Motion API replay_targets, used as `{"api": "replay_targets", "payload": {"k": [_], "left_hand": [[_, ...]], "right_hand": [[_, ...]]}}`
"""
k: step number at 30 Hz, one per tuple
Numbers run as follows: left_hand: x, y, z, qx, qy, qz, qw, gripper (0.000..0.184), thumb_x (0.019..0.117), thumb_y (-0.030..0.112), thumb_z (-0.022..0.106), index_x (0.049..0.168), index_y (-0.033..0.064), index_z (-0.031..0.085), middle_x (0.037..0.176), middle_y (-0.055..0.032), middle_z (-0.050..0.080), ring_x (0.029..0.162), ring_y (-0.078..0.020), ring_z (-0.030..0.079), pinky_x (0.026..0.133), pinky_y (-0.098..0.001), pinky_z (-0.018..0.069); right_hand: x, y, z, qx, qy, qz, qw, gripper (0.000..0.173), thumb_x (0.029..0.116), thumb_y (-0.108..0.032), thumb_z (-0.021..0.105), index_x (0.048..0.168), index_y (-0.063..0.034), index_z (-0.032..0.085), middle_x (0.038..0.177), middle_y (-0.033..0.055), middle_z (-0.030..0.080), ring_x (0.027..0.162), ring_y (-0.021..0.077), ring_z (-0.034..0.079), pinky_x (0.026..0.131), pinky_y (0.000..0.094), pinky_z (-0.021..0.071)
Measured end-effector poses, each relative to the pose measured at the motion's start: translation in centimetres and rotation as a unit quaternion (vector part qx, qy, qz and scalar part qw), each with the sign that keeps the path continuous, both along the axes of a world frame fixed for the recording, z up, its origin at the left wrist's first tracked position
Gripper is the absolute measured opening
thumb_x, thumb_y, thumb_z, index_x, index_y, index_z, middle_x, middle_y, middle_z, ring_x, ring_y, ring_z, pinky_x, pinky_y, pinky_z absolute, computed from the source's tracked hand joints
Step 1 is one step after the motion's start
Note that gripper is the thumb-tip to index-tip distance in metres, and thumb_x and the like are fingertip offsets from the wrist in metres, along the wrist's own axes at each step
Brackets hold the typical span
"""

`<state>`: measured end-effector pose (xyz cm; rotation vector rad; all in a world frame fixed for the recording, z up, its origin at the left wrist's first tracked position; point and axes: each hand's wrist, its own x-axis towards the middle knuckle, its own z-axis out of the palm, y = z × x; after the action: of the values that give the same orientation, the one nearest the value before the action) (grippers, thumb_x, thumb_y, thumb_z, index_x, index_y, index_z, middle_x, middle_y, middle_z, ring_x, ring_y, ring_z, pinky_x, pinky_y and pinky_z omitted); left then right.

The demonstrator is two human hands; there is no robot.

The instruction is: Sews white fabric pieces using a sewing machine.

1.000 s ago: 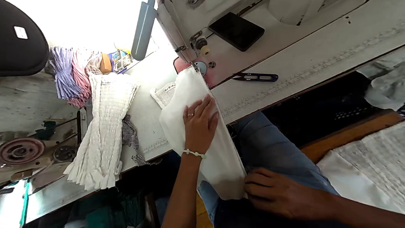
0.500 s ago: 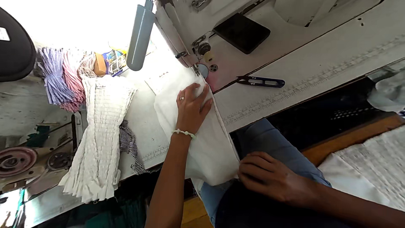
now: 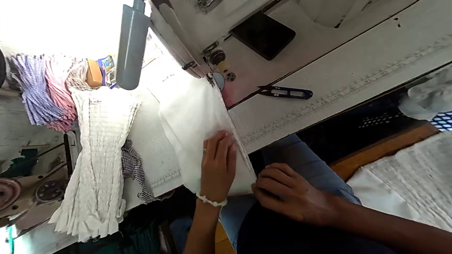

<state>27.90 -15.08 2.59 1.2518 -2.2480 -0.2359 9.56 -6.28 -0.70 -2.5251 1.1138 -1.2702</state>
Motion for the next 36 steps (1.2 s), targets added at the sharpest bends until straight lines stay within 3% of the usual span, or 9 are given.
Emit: {"api": "replay_targets", "payload": {"k": [5, 9, 13, 17, 21, 25, 29, 32, 36], "left_hand": [[0.4, -0.3, 1.3, 0.045, -0.023, 0.015, 0.999, 0.026, 0.0945, 0.025, 0.069, 0.107, 0.0032, 0.076, 0.114, -0.0159, 0.069, 0.108, -0.0243, 0.065, 0.093, -0.0297, 0.053], [-1.1, 0.5, 2.3, 0.032, -0.073, 0.058, 0.995, 0.027, 0.0968, 0.027, 0.065, 0.108, 0.0042, 0.075, 0.108, -0.0163, 0.068, 0.099, -0.0317, 0.065, 0.083, -0.0427, 0.0532], [2.1, 1.3, 2.6, 0.029, -0.025, 0.168, 0.985, 0.036, 0.1009, 0.024, 0.055, 0.119, -0.0038, 0.07, 0.137, -0.029, 0.058, 0.128, -0.0449, 0.055, 0.106, -0.0532, 0.0445], [6.4, 0.5, 3.2, 0.128, -0.039, 0.318, 0.939, 0.071, 0.0906, 0.044, 0.071, 0.131, -0.0125, 0.058, 0.127, -0.0363, 0.055, 0.115, -0.051, 0.055, 0.095, -0.0618, 0.0452], [4.9, 0.6, 4.4, 0.178, -0.019, 0.279, 0.944, 0.033, 0.0949, 0.024, 0.07, 0.104, -0.0081, 0.07, 0.102, -0.0202, 0.064, 0.09, -0.0277, 0.063, 0.079, -0.0428, 0.0518], [4.1, 1.1, 4.7, 0.148, 0.157, 0.265, 0.94, 0.021, 0.0991, 0.015, 0.056, 0.108, -0.0037, 0.061, 0.084, -0.0007, 0.064, 0.072, 0.0029, 0.063, 0.066, -0.0144, 0.0532], [5.0, 1.3, 4.0, 0.094, 0.168, 0.223, 0.956, 0.031, 0.0948, 0.019, 0.063, 0.11, -0.0074, 0.066, 0.113, -0.0144, 0.061, 0.098, -0.0078, 0.062, 0.078, -0.0175, 0.0535], [5.1, 1.8, 3.8, 0.071, 0.142, 0.182, 0.971, 0.026, 0.0927, 0.016, 0.063, 0.102, -0.0061, 0.072, 0.115, -0.0156, 0.06, 0.107, -0.0069, 0.06, 0.086, -0.0138, 0.0508], [5.2, 2.4, 4.2, 0.04, 0.128, 0.196, 0.971, 0.036, 0.0934, 0.014, 0.059, 0.122, -0.0081, 0.065, 0.115, -0.0165, 0.06, 0.095, -0.0074, 0.06, 0.077, -0.016, 0.0515]], "right_hand": [[0.7, -0.3, -0.5, -0.004, -0.01, -0.004, 1.0, 0.014, 0.1015, -0.005, 0.054, 0.096, -0.0116, 0.064, 0.089, 0.0044, 0.063, 0.092, 0.0211, 0.06, 0.092, 0.0346, 0.0473], [0.7, -0.1, -0.9, 0.002, -0.012, -0.019, 1.0, 0.014, 0.1019, -0.006, 0.053, 0.096, -0.0119, 0.064, 0.091, 0.0046, 0.064, 0.092, 0.0212, 0.06, 0.091, 0.0342, 0.0472], [0.5, 0.2, -1.2, 0.02, -0.025, -0.029, 0.999, 0.013, 0.1026, -0.007, 0.053, 0.099, -0.0129, 0.065, 0.093, 0.0042, 0.064, 0.095, 0.021, 0.06, 0.094, 0.0337, 0.0462], [1.0, 0.0, -1.7, 0.027, -0.038, -0.023, 0.999, 0.014, 0.1031, -0.008, 0.052, 0.1, -0.0135, 0.065, 0.093, 0.0041, 0.063, 0.096, 0.0209, 0.059, 0.095, 0.0334, 0.0457], [1.4, -0.2, -1.5, 0.028, -0.043, -0.02, 0.998, 0.014, 0.1027, -0.009, 0.053, 0.099, -0.0128, 0.066, 0.092, 0.0048, 0.063, 0.095, 0.0217, 0.06, 0.093, 0.0341, 0.0461], [1.3, 0.2, -0.9, 0.031, -0.051, -0.03, 0.998, 0.013, 0.1029, -0.009, 0.053, 0.099, -0.0135, 0.065, 0.093, 0.0042, 0.062, 0.096, 0.0211, 0.058, 0.093, 0.0331, 0.0452], [1.2, 0.4, -0.9, 0.028, -0.049, -0.032, 0.998, 0.012, 0.1025, -0.009, 0.054, 0.1, -0.0131, 0.066, 0.093, 0.0047, 0.062, 0.096, 0.0215, 0.059, 0.094, 0.0335, 0.0459], [1.4, 0.2, -1.0, 0.026, -0.047, -0.029, 0.998, 0.013, 0.1026, -0.009, 0.054, 0.1, -0.013, 0.066, 0.093, 0.0048, 0.062, 0.096, 0.0216, 0.059, 0.094, 0.0338, 0.0458], [1.4, 0.3, -0.9, 0.026, -0.046, -0.027, 0.998, 0.014, 0.1028, -0.009, 0.054, 0.1, -0.0129, 0.066, 0.093, 0.0046, 0.063, 0.096, 0.0216, 0.059, 0.094, 0.0336, 0.0461]]}}
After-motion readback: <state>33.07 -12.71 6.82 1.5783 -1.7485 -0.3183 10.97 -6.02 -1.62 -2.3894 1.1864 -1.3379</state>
